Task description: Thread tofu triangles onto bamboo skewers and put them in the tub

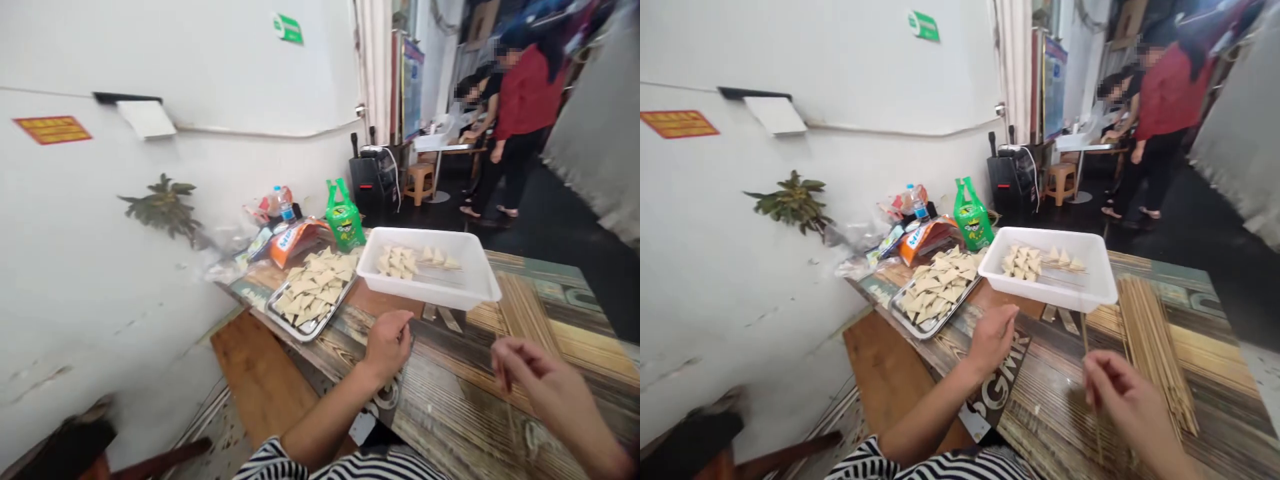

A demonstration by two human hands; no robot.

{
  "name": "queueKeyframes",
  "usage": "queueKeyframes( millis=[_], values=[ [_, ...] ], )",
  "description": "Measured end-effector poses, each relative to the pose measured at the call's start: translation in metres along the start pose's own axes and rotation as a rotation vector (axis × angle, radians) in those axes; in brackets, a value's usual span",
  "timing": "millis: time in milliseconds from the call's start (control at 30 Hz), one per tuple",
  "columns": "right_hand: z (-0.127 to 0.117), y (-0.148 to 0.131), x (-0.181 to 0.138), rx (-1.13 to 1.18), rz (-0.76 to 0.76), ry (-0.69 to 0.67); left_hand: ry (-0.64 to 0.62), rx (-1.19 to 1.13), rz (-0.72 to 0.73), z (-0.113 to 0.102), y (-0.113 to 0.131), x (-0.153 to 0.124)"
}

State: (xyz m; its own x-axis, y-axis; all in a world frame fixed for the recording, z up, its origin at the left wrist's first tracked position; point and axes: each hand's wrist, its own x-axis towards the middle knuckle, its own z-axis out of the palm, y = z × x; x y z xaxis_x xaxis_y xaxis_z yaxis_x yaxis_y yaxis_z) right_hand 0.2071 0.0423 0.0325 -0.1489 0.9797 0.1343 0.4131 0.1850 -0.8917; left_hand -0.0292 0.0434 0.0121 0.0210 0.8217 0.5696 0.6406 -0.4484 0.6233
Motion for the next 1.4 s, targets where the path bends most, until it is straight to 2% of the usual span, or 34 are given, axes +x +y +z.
queueKeyframes(
  millis=[33, 67, 200, 267, 333, 433, 567, 800, 1133, 1267, 1400],
  values=[
    [0.013, 0.002, -0.012, 0.037, 0.021, -0.161, 0.036, 0.044, -0.024, -0.015, -0.001, 0.007],
    [0.025, 0.004, -0.022, 0.044, 0.026, -0.2, 0.068, 0.101, -0.055, -0.03, -0.005, 0.015],
    [0.057, 0.023, -0.043, -0.071, -0.082, -0.225, 0.085, 0.465, -0.217, -0.089, -0.043, 0.055],
    [0.063, 0.03, -0.044, -0.126, -0.122, -0.26, -0.024, 0.621, -0.258, -0.107, -0.066, 0.075],
    [0.064, 0.03, -0.042, -0.146, -0.138, -0.264, -0.187, 0.71, -0.249, -0.115, -0.082, 0.092],
    [0.064, 0.015, -0.041, -0.123, -0.16, -0.236, -0.324, 0.83, -0.285, -0.114, -0.087, 0.105],
    [0.069, -0.003, -0.042, -0.113, -0.184, -0.259, -0.326, 0.846, -0.279, -0.104, -0.083, 0.113],
    [0.078, 0.019, -0.04, -0.159, -0.132, -0.315, -0.408, 0.913, -0.36, -0.095, -0.12, 0.125],
    [0.082, 0.023, -0.04, -0.129, -0.133, -0.293, -0.458, 0.819, -0.35, -0.104, -0.153, 0.127],
    [0.081, 0.021, -0.042, -0.113, -0.155, -0.272, -0.482, 0.805, -0.332, -0.107, -0.153, 0.13],
    [0.08, 0.018, -0.042, -0.105, -0.151, -0.259, -0.455, 0.83, -0.304, -0.11, -0.137, 0.125]
  ],
)
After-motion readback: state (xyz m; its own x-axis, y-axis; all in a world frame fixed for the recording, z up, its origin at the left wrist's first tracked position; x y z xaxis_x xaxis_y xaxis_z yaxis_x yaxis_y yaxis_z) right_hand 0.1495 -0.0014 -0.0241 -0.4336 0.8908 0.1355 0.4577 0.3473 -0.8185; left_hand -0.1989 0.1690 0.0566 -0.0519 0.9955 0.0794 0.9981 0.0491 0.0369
